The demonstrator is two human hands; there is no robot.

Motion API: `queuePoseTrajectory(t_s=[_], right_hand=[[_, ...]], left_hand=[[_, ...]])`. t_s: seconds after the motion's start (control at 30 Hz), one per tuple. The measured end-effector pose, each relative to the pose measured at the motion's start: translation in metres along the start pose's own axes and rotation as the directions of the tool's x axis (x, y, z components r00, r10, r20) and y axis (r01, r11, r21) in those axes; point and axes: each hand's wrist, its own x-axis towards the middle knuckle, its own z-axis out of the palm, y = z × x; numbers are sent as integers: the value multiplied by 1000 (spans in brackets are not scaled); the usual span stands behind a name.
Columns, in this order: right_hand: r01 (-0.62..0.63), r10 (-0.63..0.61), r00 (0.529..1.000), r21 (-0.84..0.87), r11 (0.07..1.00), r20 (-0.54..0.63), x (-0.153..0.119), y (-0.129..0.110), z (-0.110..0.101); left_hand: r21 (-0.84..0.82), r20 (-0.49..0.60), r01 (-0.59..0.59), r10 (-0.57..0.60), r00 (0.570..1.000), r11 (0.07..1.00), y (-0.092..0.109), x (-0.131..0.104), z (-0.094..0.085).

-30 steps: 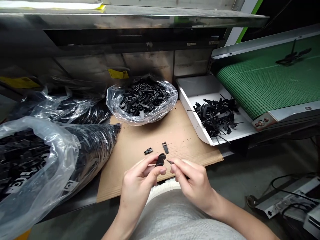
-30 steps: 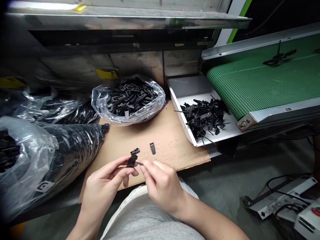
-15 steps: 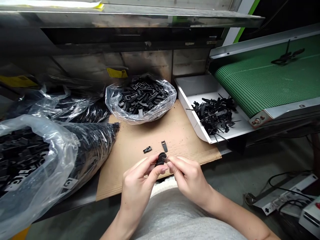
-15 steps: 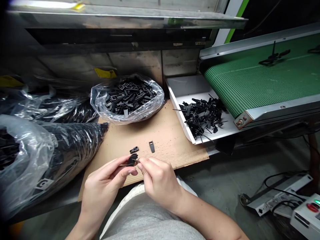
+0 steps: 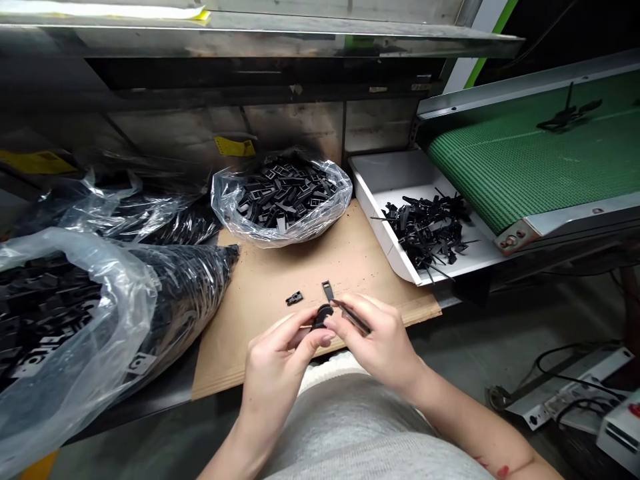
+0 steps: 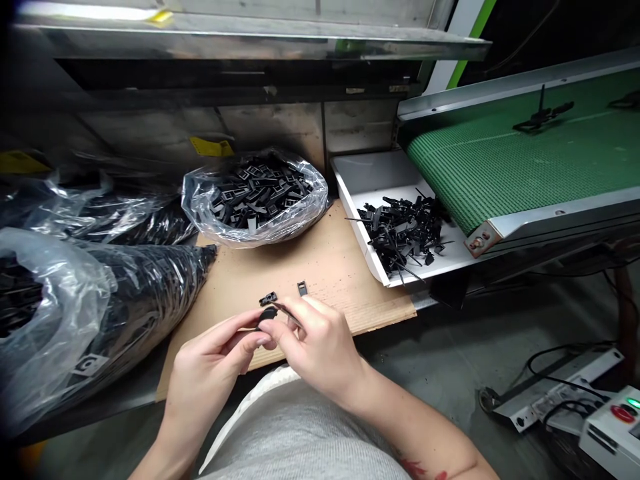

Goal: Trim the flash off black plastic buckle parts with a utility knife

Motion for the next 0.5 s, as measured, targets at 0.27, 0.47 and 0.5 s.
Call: queuePoseTrajectory(t_s=[0.27,0.47,0.5], right_hand=[[-37,37,999,-5,999,-30,11,0,-2],[-58,36,982,114,992,184,-3,-4,-10],[-86,59,980,141,986,187,-4,-2,-10]], left_hand=[[-112,32,102,-99,995,988,1,3,-3],[-130,26,136,-133,991,982,-1,1,3],[-99,27,122,-120,992,988,-1,1,1]])
